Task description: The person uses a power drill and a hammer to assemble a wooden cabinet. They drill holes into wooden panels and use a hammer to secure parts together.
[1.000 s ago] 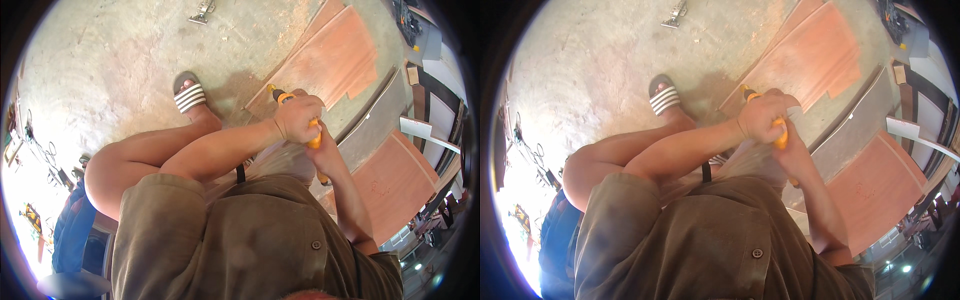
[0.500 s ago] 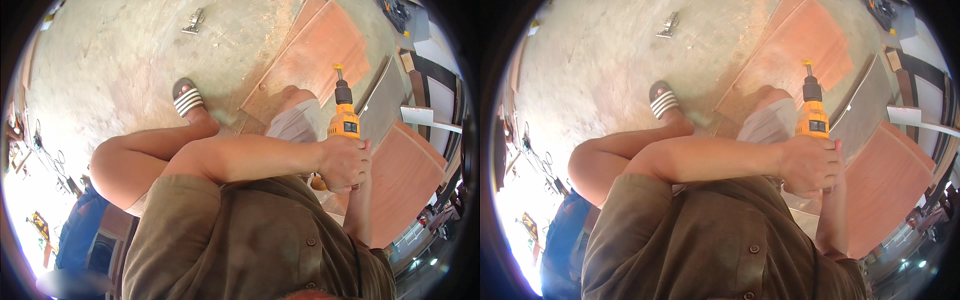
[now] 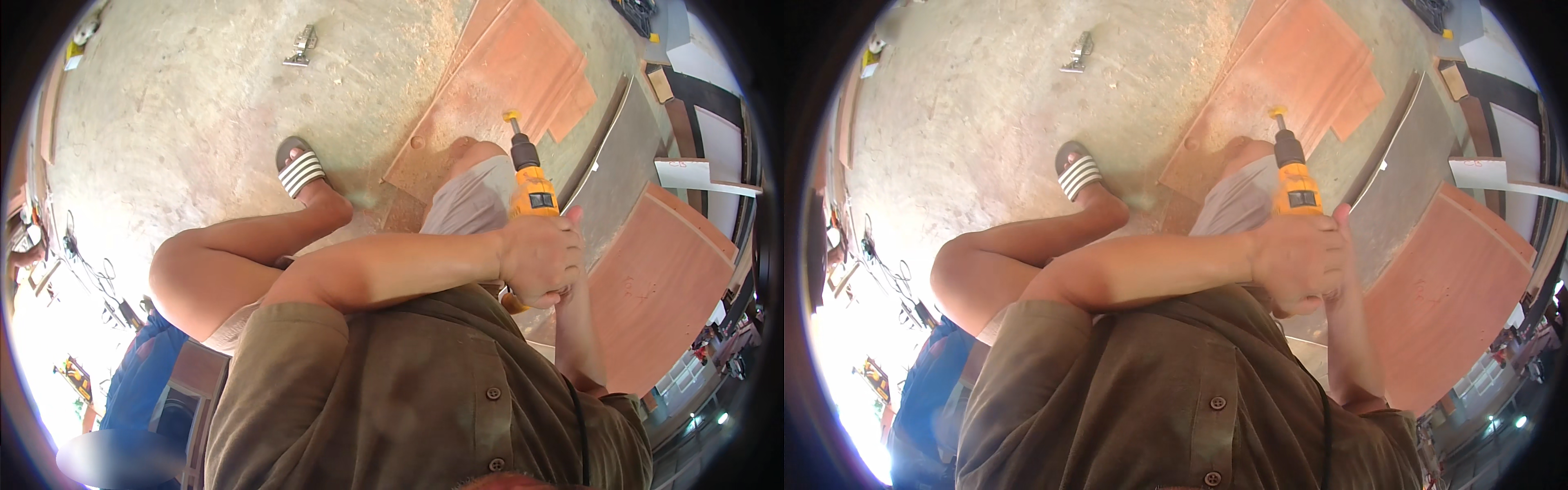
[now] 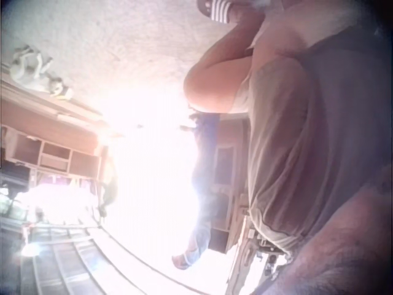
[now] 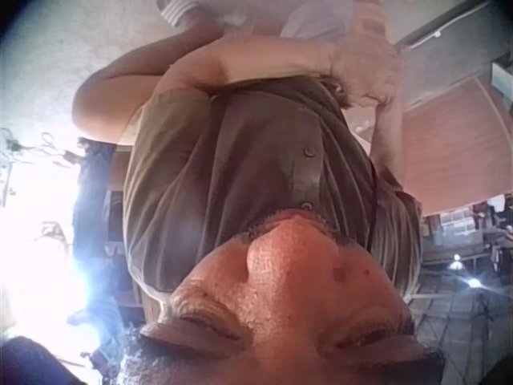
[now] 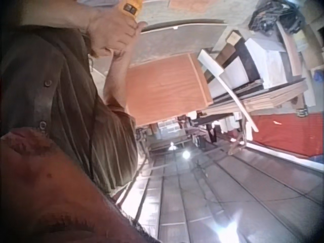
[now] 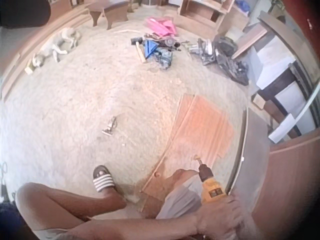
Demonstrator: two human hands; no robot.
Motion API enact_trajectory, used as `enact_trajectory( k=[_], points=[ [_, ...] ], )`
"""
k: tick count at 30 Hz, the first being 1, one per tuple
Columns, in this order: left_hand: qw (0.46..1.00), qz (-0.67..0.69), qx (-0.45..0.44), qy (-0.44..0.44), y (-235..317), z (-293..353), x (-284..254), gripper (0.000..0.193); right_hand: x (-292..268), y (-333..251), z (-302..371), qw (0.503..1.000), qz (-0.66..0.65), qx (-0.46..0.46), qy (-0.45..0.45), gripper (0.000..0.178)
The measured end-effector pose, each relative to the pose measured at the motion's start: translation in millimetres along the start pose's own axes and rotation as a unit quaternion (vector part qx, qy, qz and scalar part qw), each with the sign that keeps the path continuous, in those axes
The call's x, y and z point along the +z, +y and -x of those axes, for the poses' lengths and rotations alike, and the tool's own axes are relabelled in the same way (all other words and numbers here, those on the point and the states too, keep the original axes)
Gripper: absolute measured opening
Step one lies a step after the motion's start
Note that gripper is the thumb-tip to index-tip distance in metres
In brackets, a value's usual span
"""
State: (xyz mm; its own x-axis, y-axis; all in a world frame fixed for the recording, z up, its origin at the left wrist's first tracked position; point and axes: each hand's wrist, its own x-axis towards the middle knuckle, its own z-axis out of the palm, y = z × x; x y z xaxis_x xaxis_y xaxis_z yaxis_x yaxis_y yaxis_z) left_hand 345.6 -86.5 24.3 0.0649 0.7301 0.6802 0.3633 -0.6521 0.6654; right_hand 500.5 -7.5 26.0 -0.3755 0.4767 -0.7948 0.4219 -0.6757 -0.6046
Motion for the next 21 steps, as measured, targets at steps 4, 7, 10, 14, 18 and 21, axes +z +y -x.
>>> enact_trajectory(
  k=[4,7,10,14,18,21],
  points=[
    [0.998,0.005,0.057,-0.027,-20.9,-3.3,-13.5,0.033,2.7,-12.0,-20.9,1.0,0.008,-0.008,-0.018,0.063],
    [0.996,-0.044,0.072,0.029,-33.2,-6.1,-18.4,0.035,-6.0,-29.6,-41.6,0.999,0.029,-0.013,-0.033,0.062],
    [0.995,-0.076,-0.016,0.063,-48.4,3.2,-24.8,0.033,-20.3,-44.6,-89.4,0.996,0.056,-0.039,-0.06,0.062],
    [0.923,-0.241,-0.272,0.129,-126.5,83.4,-104.1,0.018,-38.4,-38.8,-181.2,0.962,0.202,-0.18,-0.014,0.063],
    [0.63,-0.469,-0.602,0.146,-204.3,180.6,-221.3,0.014,-55.5,-21.5,-251.4,0.923,0.296,-0.241,0.044,0.069],
    [0.601,-0.496,-0.62,-0.094,-236.9,221.6,-278.4,0.034,-61.7,-11.1,-281.3,0.906,0.331,-0.249,0.089,0.075]
  ],
)
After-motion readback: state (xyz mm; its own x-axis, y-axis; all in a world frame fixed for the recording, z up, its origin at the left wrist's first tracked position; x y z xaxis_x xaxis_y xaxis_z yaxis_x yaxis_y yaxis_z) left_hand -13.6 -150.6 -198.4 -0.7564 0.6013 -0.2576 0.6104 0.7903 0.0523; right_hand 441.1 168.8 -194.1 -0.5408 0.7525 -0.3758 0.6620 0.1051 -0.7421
